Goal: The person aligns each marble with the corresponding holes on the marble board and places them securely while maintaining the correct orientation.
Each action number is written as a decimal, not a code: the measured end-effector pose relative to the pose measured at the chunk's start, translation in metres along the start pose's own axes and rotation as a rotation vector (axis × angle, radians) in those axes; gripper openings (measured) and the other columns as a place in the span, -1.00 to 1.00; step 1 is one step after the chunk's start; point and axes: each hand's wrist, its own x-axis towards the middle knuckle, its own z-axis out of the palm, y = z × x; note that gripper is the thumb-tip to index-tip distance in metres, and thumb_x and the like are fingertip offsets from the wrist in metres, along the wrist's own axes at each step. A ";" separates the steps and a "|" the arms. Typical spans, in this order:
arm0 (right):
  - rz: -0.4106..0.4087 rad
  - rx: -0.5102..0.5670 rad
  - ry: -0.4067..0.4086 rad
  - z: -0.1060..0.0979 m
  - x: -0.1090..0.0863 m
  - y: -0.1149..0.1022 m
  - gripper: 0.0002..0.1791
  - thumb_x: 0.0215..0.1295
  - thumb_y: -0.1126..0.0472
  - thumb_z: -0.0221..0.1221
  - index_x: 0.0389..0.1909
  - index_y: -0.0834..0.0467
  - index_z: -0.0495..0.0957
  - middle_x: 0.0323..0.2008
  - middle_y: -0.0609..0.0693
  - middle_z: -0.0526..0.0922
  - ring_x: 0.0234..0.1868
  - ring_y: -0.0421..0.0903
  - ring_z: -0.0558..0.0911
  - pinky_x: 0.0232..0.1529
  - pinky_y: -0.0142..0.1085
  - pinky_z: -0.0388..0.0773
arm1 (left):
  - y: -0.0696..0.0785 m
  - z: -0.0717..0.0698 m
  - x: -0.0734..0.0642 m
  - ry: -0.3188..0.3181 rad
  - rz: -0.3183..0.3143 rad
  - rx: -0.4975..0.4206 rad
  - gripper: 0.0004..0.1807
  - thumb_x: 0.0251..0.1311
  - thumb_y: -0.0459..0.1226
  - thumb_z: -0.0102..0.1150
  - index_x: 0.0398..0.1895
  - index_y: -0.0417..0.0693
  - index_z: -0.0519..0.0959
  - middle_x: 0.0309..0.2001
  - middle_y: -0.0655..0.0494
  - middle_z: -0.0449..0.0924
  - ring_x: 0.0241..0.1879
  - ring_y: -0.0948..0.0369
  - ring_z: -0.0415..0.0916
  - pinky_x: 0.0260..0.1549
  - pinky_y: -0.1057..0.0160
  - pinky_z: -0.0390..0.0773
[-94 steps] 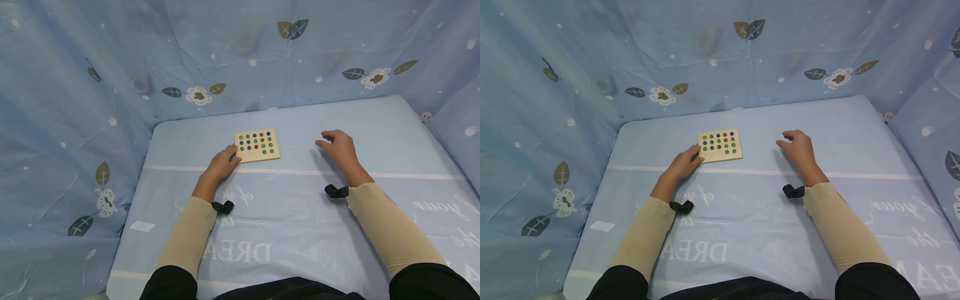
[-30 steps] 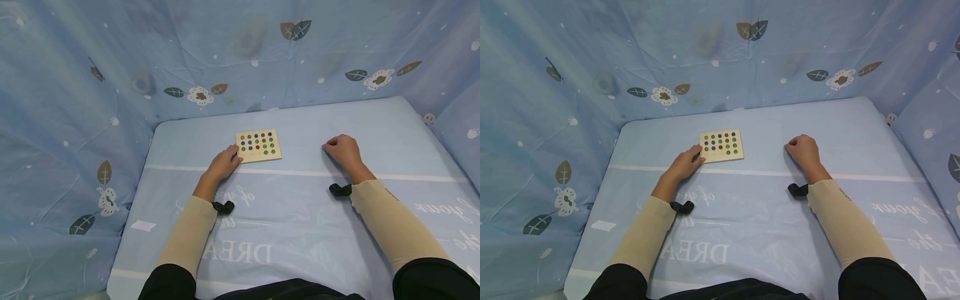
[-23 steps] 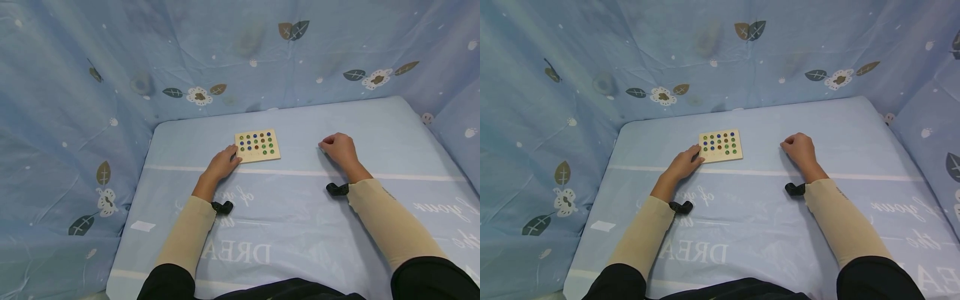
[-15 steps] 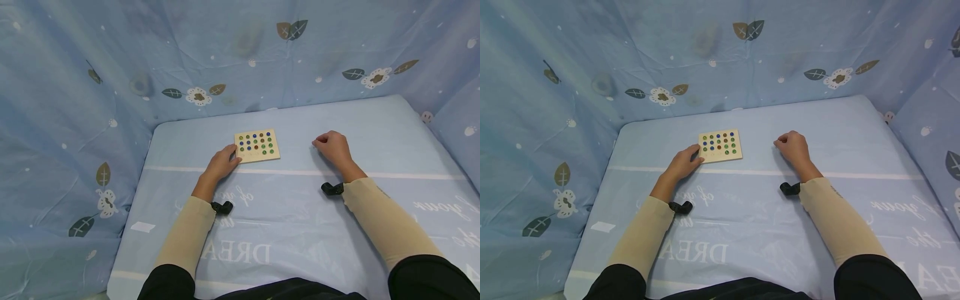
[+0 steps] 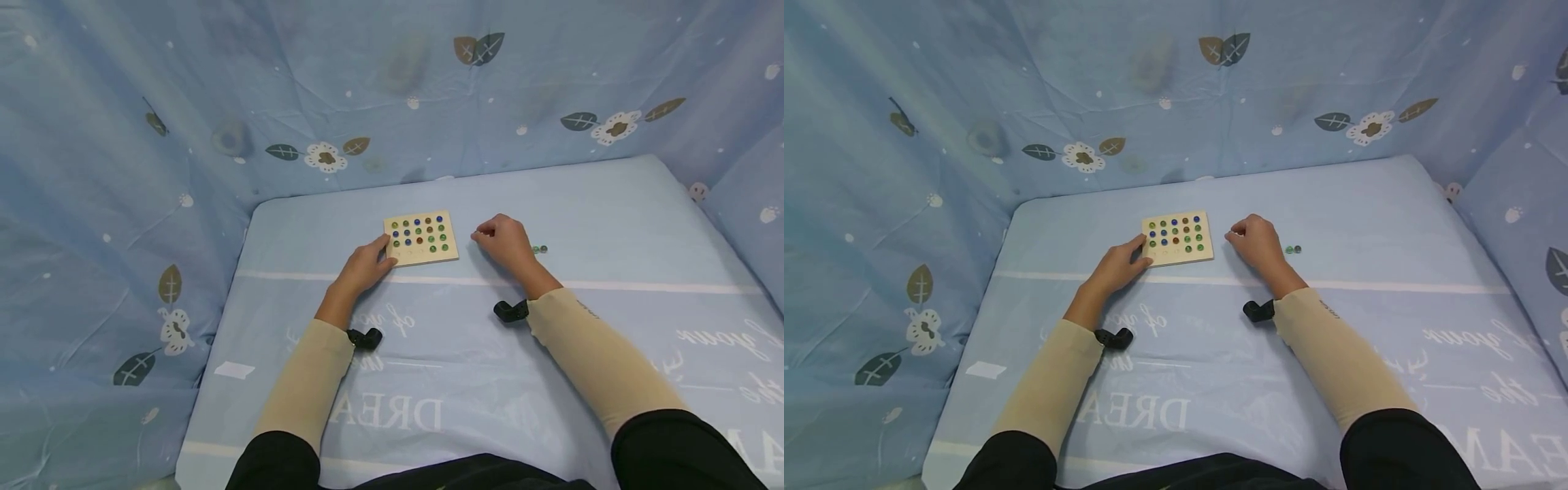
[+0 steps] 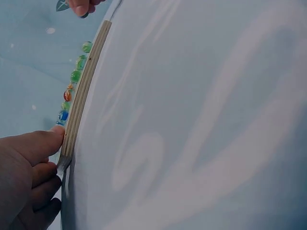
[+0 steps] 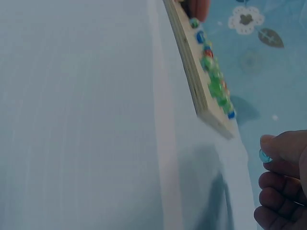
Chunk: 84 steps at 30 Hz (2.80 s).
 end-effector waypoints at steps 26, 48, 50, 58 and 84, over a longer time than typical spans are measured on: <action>-0.330 -0.169 -0.062 0.064 0.007 -0.058 -0.73 0.19 0.07 0.27 -0.23 0.19 0.71 -0.24 0.08 0.61 -0.19 0.03 0.49 -0.15 -0.11 0.50 | 0.002 -0.002 0.003 -0.040 -0.060 0.013 -0.24 0.28 0.05 0.06 0.48 0.17 0.04 0.41 0.07 0.18 0.36 0.07 0.19 0.32 0.07 0.24; -0.330 -0.278 -0.068 0.072 0.000 -0.065 -0.74 0.19 0.03 0.27 -0.23 0.12 0.72 -0.20 0.05 0.50 -0.21 -0.01 0.38 -0.23 -0.18 0.47 | 0.000 -0.001 0.002 -0.022 -0.070 -0.009 -0.25 0.27 0.04 0.08 0.47 0.17 0.06 0.41 0.09 0.17 0.37 0.09 0.18 0.32 0.08 0.24; -0.334 -0.276 -0.068 0.072 0.000 -0.066 -0.73 0.19 0.03 0.27 -0.22 0.13 0.72 -0.20 0.06 0.51 -0.21 -0.01 0.39 -0.23 -0.18 0.47 | 0.000 -0.001 0.002 -0.022 -0.067 -0.011 -0.24 0.27 0.04 0.08 0.47 0.17 0.06 0.42 0.09 0.17 0.37 0.09 0.18 0.33 0.08 0.23; -0.336 -0.269 -0.070 0.069 -0.002 -0.060 -0.71 0.20 0.00 0.26 -0.21 0.12 0.71 -0.25 0.01 0.49 -0.26 -0.03 0.36 -0.29 -0.20 0.43 | 0.001 0.000 0.003 -0.028 -0.089 -0.008 -0.23 0.25 0.06 0.09 0.48 0.19 0.05 0.41 0.07 0.18 0.36 0.06 0.19 0.31 0.05 0.26; -0.174 -0.148 0.036 -0.004 -0.008 -0.005 -0.65 0.17 0.07 0.29 -0.12 0.22 0.66 -0.10 0.13 0.54 -0.05 0.09 0.39 -0.06 -0.07 0.47 | 0.003 -0.004 0.005 0.053 -0.004 0.021 -0.29 0.17 -0.02 0.23 0.35 -0.09 0.30 0.33 -0.02 0.29 0.35 0.06 0.21 0.31 0.10 0.26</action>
